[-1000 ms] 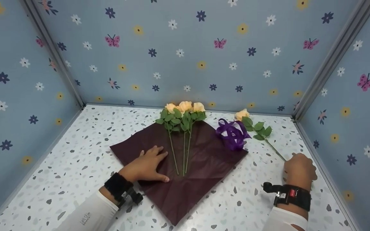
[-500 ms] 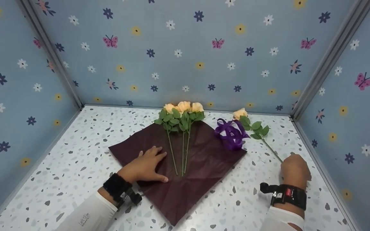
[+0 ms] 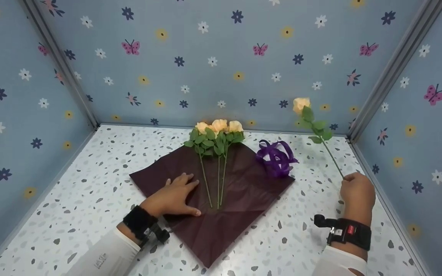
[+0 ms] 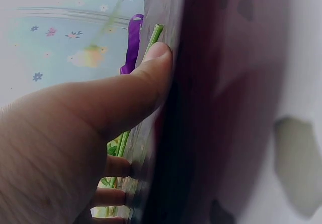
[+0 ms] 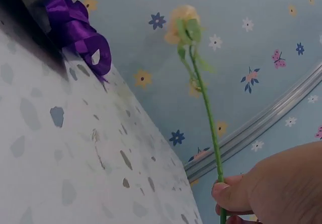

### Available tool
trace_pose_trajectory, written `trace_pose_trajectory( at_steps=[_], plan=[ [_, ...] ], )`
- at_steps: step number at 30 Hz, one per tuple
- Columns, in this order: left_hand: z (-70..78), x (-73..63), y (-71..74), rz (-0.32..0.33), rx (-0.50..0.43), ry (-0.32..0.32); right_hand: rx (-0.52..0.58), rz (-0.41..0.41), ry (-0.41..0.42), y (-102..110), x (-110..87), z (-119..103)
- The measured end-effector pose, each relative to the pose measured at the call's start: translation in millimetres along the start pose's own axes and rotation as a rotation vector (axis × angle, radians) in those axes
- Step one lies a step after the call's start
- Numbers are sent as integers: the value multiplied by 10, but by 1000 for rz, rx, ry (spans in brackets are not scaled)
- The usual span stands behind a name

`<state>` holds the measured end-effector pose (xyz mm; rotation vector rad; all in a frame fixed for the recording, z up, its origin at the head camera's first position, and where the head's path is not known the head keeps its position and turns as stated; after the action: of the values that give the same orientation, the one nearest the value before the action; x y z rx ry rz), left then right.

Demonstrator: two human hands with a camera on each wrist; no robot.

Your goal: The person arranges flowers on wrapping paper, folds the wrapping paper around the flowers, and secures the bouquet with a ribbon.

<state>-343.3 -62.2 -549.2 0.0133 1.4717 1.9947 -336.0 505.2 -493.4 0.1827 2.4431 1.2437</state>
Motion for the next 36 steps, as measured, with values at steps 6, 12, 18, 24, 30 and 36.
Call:
trace_pose_trajectory(
  at_steps=[6,12,18,24,30,36],
  plan=[
    [6,10,-18,8,-4,-12,80,65,37,-60,-22,-503],
    [18,6,-1,3,12,-7,72,74,262,-359,-136,-1174],
    [7,13,-4,-9,19,9,189,-102,412,-906,-287,-1837],
    [37,-9,36,-4,25,2,227,-285,474,-1489,-368,-2347],
    [22,-16,30,5,33,3,214,-363,476,-1907,-352,-2684],
    [22,-8,33,15,47,1,160,-375,454,-2141,-290,-2860]
  ],
)
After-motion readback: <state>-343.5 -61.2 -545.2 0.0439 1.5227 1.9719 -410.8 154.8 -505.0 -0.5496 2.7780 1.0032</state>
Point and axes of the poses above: each hand's wrist, its own x-axis towards the middle knuckle, its own y-axis out of the back of the hand, z = x × y, the point moved 5 cm from there along x, towards the middle knuckle, and after that the axes turned 12 degrees about -z, right-handed, at the moved point
